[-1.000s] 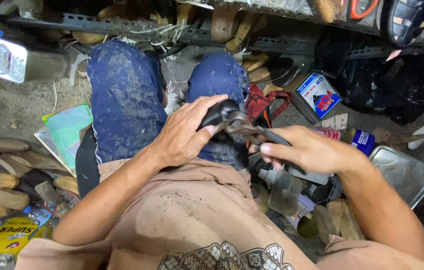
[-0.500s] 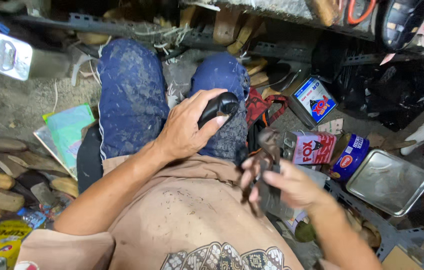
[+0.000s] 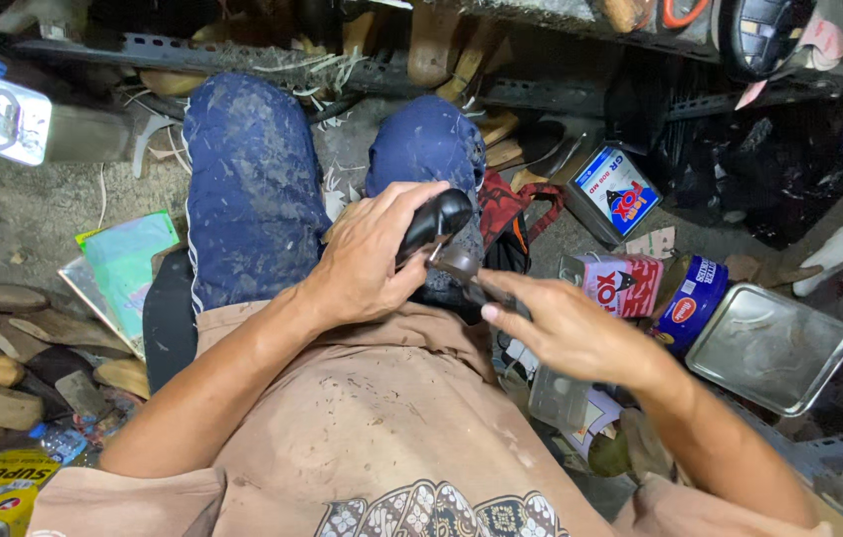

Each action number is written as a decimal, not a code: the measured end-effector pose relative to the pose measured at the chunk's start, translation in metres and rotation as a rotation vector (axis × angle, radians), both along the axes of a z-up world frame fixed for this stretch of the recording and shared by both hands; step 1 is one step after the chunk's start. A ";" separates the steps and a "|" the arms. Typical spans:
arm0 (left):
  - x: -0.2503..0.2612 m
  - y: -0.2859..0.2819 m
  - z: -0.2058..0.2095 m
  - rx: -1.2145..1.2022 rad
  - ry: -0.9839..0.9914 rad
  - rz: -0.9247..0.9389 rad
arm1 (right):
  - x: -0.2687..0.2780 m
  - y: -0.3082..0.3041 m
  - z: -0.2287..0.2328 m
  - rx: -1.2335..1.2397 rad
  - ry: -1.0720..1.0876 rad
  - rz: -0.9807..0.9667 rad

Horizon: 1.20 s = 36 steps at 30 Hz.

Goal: The person sits on the floor and uses a hammer and a metal punch tool to work on the sole of a black shoe. They repeatedly strike the tool with the hammer to shape or attach the shoe's sole, occasionally adjusting the shoe's position on their lap.

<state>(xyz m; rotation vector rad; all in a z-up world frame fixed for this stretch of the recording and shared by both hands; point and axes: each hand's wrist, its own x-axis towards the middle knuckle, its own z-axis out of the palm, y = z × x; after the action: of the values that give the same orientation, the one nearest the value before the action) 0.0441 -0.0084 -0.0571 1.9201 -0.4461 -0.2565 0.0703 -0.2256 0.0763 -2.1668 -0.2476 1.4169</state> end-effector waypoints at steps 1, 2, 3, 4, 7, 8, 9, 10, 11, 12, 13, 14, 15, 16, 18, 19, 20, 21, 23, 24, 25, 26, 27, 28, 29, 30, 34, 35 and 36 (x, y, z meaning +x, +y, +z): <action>-0.002 -0.001 0.000 -0.003 -0.028 0.009 | 0.008 -0.003 -0.001 0.005 0.049 0.025; -0.004 -0.001 0.000 -0.006 -0.057 0.017 | 0.016 -0.006 -0.003 0.011 0.098 0.050; -0.005 -0.002 -0.002 -0.006 -0.055 0.018 | 0.021 -0.010 -0.004 0.011 0.100 0.051; -0.006 -0.002 -0.004 -0.022 -0.054 0.016 | 0.027 -0.015 -0.005 0.120 0.146 0.063; -0.007 -0.003 -0.005 -0.040 -0.061 0.020 | 0.032 -0.028 -0.009 0.236 0.233 0.025; -0.008 -0.004 -0.006 -0.044 -0.071 0.024 | 0.031 -0.033 -0.012 0.241 0.272 -0.026; -0.006 -0.002 -0.003 -0.048 -0.065 0.020 | 0.024 -0.037 -0.014 0.237 0.278 -0.031; -0.005 0.000 -0.001 -0.066 -0.049 0.017 | 0.017 -0.041 -0.016 0.232 0.244 -0.086; -0.003 0.002 0.001 -0.085 -0.032 0.015 | 0.011 -0.045 -0.017 0.223 0.211 -0.139; -0.001 0.003 -0.001 -0.092 -0.025 0.014 | 0.001 -0.043 -0.022 0.216 0.218 -0.142; 0.001 0.006 -0.002 -0.142 0.010 0.030 | -0.009 -0.041 -0.027 0.131 -0.062 -0.052; 0.002 0.009 -0.004 -0.192 0.045 0.046 | -0.019 -0.037 -0.032 0.047 -0.342 0.039; 0.004 0.011 -0.005 -0.191 0.053 0.055 | -0.028 -0.040 -0.050 0.049 -0.333 0.047; 0.005 0.012 -0.006 -0.234 0.067 0.065 | -0.037 -0.043 -0.067 0.053 -0.466 0.008; 0.006 0.015 -0.007 -0.267 0.081 0.091 | -0.049 -0.047 -0.093 0.073 -0.595 -0.022; 0.006 0.015 -0.007 -0.297 0.096 0.104 | -0.053 -0.049 -0.100 0.099 -0.622 -0.076; 0.005 0.014 -0.007 -0.328 0.110 0.116 | -0.058 -0.051 -0.108 0.125 -0.648 -0.131; 0.003 0.013 -0.008 -0.329 0.111 0.108 | -0.057 -0.047 -0.105 0.121 -0.649 -0.138; 0.001 0.008 -0.011 -0.294 -0.040 0.082 | -0.054 -0.043 -0.097 0.166 -0.572 -0.180; -0.002 0.005 -0.013 -0.302 -0.043 0.073 | -0.043 -0.041 -0.079 0.157 -0.578 -0.186; -0.005 0.002 -0.014 -0.246 -0.096 0.071 | -0.034 -0.039 -0.061 0.186 -0.414 -0.147; -0.009 -0.002 -0.016 -0.191 -0.149 0.071 | -0.025 -0.036 -0.042 0.216 -0.250 -0.109; -0.011 -0.006 -0.015 -0.202 -0.155 0.066 | -0.014 -0.034 -0.025 0.205 -0.258 -0.112; -0.013 -0.009 -0.014 -0.163 -0.184 0.072 | -0.002 -0.032 -0.007 0.114 -0.232 0.042; -0.018 -0.013 -0.013 -0.124 -0.208 0.079 | 0.008 -0.029 0.011 0.024 -0.198 0.195; -0.018 -0.016 -0.009 -0.134 -0.209 0.076 | 0.007 -0.032 0.014 0.013 -0.198 0.192; -0.019 -0.018 0.006 0.045 -0.278 0.081 | 0.004 -0.031 0.022 -0.355 -0.510 0.729; -0.017 -0.017 0.009 0.047 -0.216 0.106 | 0.005 -0.027 0.022 -0.502 -0.495 0.796; -0.013 -0.016 0.009 0.048 -0.216 0.115 | 0.006 -0.028 0.019 -0.500 -0.498 0.805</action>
<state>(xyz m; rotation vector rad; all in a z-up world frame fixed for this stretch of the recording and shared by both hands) 0.0311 -0.0242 -0.0477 2.0214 -0.4730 0.0161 0.0758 -0.2534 0.0958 -3.0151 -1.1619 1.3771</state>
